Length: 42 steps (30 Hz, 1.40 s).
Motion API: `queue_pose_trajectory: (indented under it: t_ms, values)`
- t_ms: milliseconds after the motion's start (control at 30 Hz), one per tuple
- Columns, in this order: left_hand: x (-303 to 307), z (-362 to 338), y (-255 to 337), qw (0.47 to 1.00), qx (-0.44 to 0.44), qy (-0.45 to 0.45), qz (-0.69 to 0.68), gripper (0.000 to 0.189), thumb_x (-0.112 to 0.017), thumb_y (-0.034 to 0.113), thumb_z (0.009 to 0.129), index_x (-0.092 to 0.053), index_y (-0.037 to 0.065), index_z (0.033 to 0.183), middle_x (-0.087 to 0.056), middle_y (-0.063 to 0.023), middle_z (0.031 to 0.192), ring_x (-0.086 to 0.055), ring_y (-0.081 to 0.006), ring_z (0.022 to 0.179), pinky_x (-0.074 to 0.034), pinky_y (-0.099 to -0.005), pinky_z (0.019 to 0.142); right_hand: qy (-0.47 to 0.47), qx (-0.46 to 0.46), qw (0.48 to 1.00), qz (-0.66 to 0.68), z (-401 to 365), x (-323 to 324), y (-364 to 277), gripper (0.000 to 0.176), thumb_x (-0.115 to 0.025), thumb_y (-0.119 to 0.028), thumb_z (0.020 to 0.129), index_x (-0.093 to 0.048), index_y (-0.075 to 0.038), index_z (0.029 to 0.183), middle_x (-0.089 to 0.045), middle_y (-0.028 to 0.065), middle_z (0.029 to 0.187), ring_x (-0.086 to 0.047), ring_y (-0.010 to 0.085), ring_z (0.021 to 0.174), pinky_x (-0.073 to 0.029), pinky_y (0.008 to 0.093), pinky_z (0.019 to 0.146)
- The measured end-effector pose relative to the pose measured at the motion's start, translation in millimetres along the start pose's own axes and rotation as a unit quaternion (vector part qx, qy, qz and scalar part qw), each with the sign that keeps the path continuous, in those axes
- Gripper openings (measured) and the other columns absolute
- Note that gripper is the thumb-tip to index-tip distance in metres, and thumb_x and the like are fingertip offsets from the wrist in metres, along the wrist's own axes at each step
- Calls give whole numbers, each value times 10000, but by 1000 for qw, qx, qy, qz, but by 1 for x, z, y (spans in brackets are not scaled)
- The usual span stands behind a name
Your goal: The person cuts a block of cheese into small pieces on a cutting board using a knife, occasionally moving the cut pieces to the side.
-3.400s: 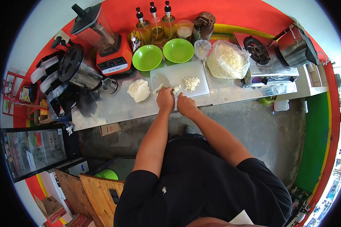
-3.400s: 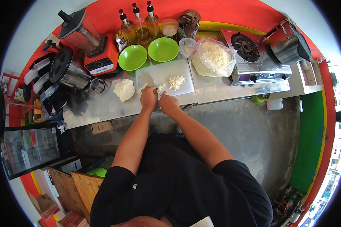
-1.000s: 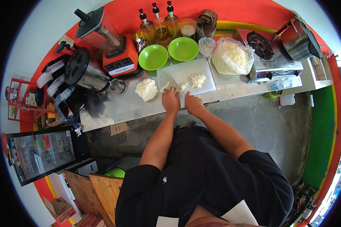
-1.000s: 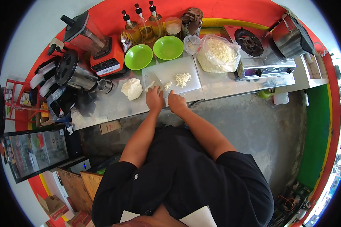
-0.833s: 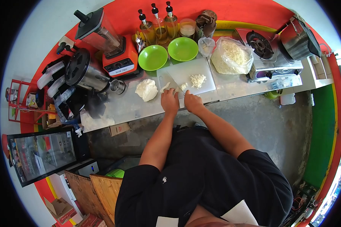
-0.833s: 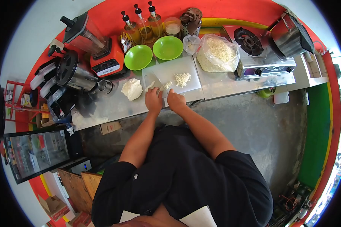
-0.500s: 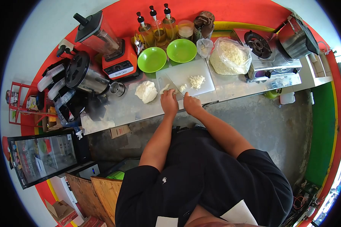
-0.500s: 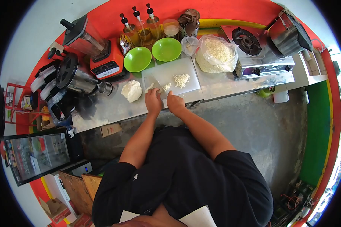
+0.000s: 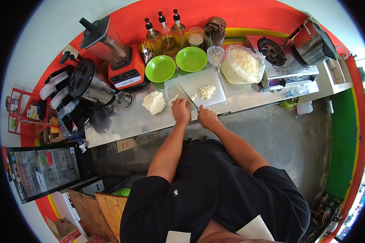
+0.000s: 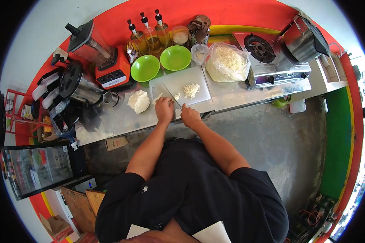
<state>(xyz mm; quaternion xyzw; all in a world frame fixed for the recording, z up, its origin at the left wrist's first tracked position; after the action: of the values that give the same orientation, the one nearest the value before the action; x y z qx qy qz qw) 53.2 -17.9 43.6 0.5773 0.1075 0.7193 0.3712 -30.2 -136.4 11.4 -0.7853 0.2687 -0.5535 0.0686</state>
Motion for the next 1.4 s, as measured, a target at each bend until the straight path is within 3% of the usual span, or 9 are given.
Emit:
queue_pose_trajectory:
  t_ms: [100, 300, 400, 467, 600, 900, 1067, 1400]
  values:
    - [-7, 4, 1, 1000, 4, -21, 8, 84, -672, 101, 851, -729, 88, 912, -657, -74, 969, -587, -311, 992, -459, -422, 895, 29, -37, 998, 36, 4, 4, 18, 270, -530, -154, 915, -473, 23, 1110, -685, 321, 989, -673, 492, 949, -526, 563, 848]
    - [-20, 12, 7, 998, -47, -30, -29, 63, -646, 66, 855, -709, 69, 866, -661, -114, 901, -613, -341, 911, -496, -425, 839, 43, -41, 997, 49, 4, 14, 26, 274, -536, -154, 913, -475, 24, 1112, -685, 323, 977, -673, 498, 930, -527, 567, 837]
    - [-27, 17, 6, 995, -31, -61, -67, 67, -640, 56, 855, -702, 47, 880, -657, -133, 902, -625, -364, 909, -513, -446, 807, 26, -32, 998, 54, 5, 10, 19, 274, -537, -159, 916, -473, 28, 1106, -684, 322, 969, -672, 498, 933, -526, 569, 836]
    - [-26, 19, -2, 991, 40, -74, -108, 69, -641, 56, 852, -696, 25, 879, -650, -148, 926, -634, -375, 912, -522, -458, 790, 20, -20, 999, 37, 4, 8, 14, 244, -504, -144, 931, -471, 26, 1103, -688, 309, 969, -680, 485, 930, -538, 557, 828]
    - [-21, 19, -1, 996, 5, -50, -74, 71, -641, 61, 851, -696, 18, 863, -642, -155, 956, -637, -378, 896, -529, -457, 782, 14, 10, 1000, 11, 2, 3, 6, 213, -490, -122, 945, -468, 22, 1100, -692, 298, 978, -694, 457, 942, -554, 533, 827]
    - [-32, 19, 4, 993, -50, -98, -40, 90, -631, 68, 825, -695, 4, 828, -631, -169, 944, -636, -374, 890, -525, -461, 797, -18, -7, 1000, -20, 18, 11, -2, 184, -508, -112, 964, -465, 7, 1098, -696, 293, 1016, -695, 421, 998, -544, 512, 873]
    - [-31, 26, 0, 996, -33, -61, -51, 78, -638, 47, 770, -688, -10, 754, -635, -194, 836, -630, -390, 849, -508, -464, 760, -24, -35, 999, -18, 10, 5, -6, 182, -534, -85, 946, -473, 8, 1091, -710, 270, 1013, -704, 407, 992, -551, 493, 878]
    - [-25, 27, -4, 998, 27, -61, 9, 100, -668, 118, 792, -736, 46, 804, -664, -194, 869, -643, -399, 865, -521, -472, 769, -14, -29, 999, -25, 9, 3, -12, 201, -555, -70, 929, -465, 16, 1087, -711, 282, 978, -713, 414, 965, -571, 470, 841]
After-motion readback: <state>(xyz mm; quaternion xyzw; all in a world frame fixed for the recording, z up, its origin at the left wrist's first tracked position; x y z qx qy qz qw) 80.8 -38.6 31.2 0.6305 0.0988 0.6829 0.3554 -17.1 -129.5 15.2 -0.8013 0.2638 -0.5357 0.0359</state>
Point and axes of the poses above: each hand's wrist, its own z-axis towards the middle knuckle, its own x-axis out of the back of the hand, y = z × x, the point moved 10 cm from there along z, towards the middle knuckle
